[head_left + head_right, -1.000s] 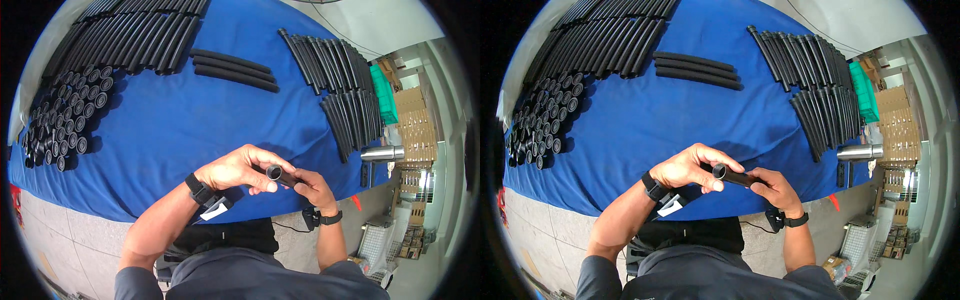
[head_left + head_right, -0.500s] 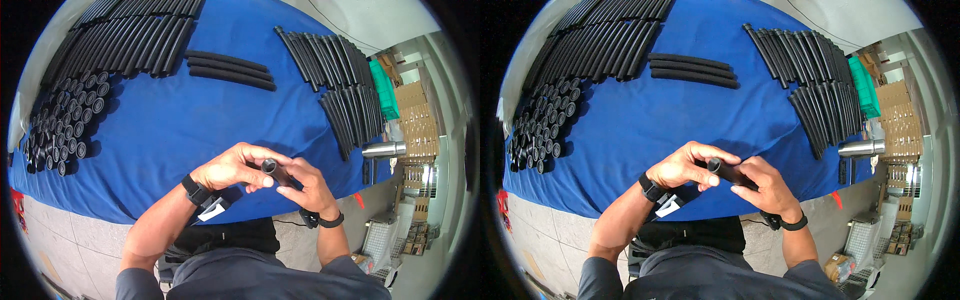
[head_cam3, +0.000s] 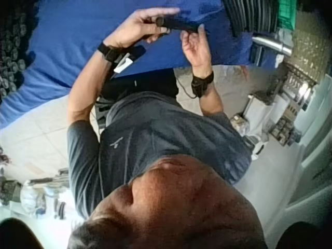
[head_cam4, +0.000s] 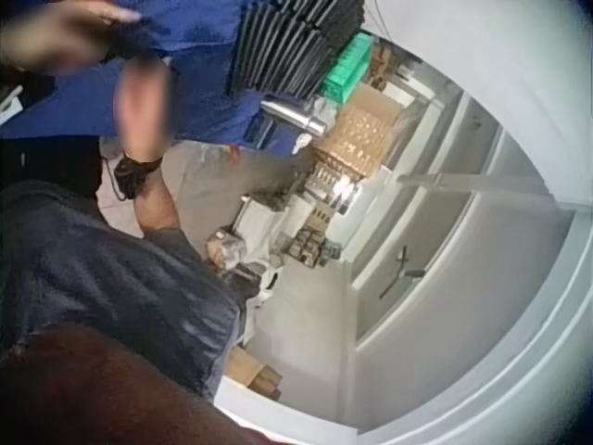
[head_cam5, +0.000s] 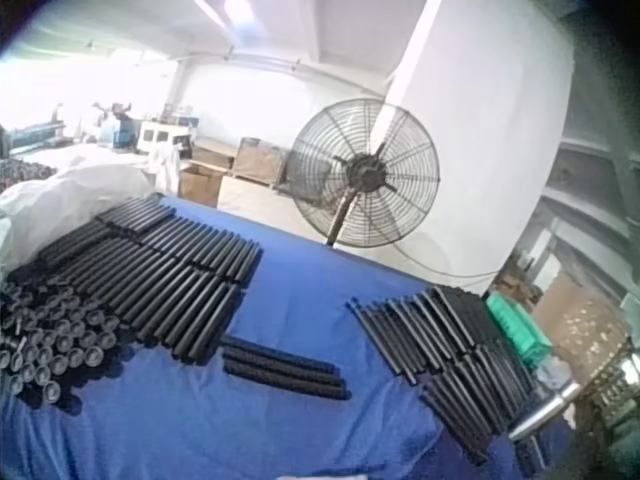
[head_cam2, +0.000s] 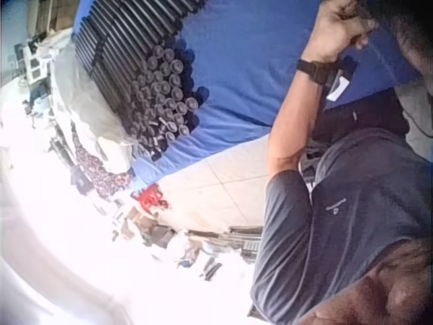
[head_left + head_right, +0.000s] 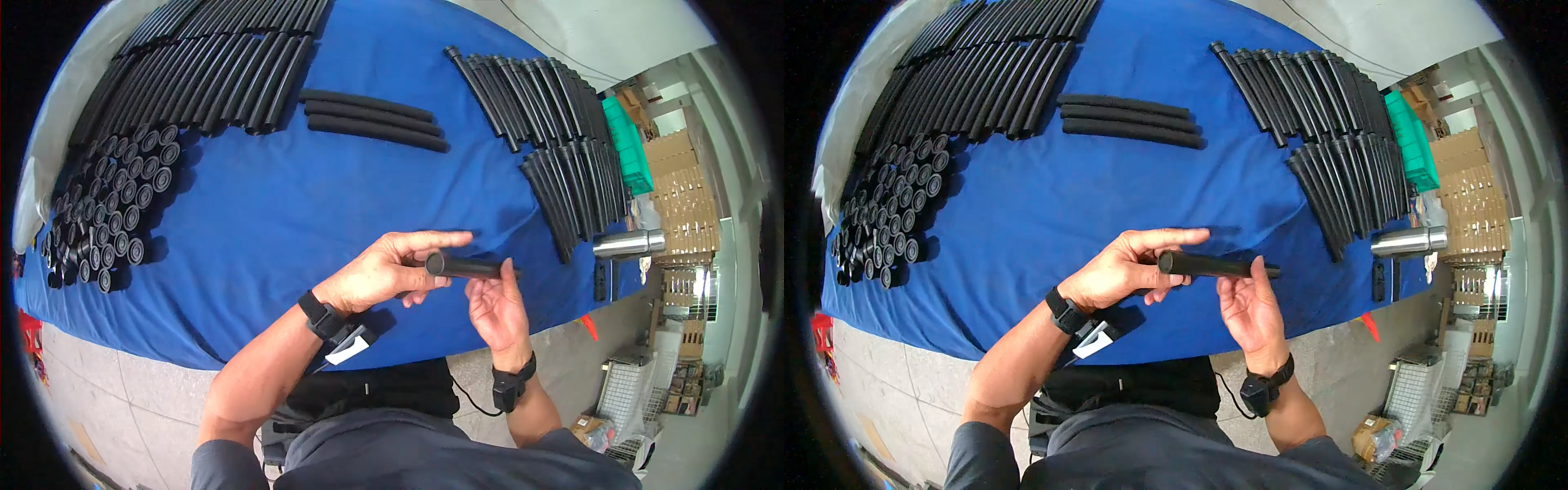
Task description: The person repeatedly picks up a black cylindrical pipe and a smaller black cap from a blue-covered table, inserts the cap into the pipe's end, and places the assembled unit back on the table. The person handles the items one at a time, repeating the same insertion and placement sequence throughout the clip.
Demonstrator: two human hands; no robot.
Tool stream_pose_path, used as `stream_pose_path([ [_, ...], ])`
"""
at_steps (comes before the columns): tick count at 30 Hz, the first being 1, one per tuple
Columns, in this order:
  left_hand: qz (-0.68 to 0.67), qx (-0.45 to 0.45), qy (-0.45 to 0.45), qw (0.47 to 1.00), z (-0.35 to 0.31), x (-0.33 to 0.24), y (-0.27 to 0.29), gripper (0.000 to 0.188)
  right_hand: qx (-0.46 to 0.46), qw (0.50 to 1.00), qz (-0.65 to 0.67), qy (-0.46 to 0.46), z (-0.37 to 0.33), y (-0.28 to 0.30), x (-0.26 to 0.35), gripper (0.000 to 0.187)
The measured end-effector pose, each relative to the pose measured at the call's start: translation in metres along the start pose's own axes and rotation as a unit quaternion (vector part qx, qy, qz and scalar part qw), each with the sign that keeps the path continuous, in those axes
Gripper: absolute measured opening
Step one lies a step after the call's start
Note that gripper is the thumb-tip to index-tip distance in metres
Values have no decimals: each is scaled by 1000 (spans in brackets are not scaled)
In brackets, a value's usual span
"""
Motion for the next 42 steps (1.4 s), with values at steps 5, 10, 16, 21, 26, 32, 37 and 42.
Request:
stream_pose_path([
  [5, 27, 33, 10, 999, -3, 0, 3, 50, -74, 992, -89, -53, -7, -15, -23, 37],
  [10, -7, 12, 21, 1000, -1, 3, 2, 43, -110, 811, -561, 125, -41, -31, 11, 37],
  [16, 0, -1, 20, 1000, -2, -2, 3, 45, -79, 411, -827, 376, -21, -75, 14, 55],
  [21, -16, 10, 18, 1000, -2, -1, 1, 48, -86, 651, -731, 185, -15, -36, 30, 48],
  [26, 7, 35, 32, 999, -6, -4, -1, 48, -28, 647, -760, 44, -23, -41, 41, 38],
  [32, -18, 37, 17, 999, -3, 1, 0, 49, -9, 669, -730, 142, -19, -37, 32, 43],
  [37, -13, 29, 19, 999, -4, 1, 1, 49, -5, 614, -780, 118, -18, -36, 37, 49],
  [42, -17, 42, 16, 999, -4, 0, 0, 48, 26, 609, -782, 129, -20, -51, 36, 47],
])
Point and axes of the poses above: each hand's wrist, its own z-axis towards the middle knuckle, its own y-axis out of the back of the hand, x = y × z, the point moved 5 cm from there along z, towards the middle knuckle, and after that the axes turned 13 degrees about -y, right-handed, at the moved point
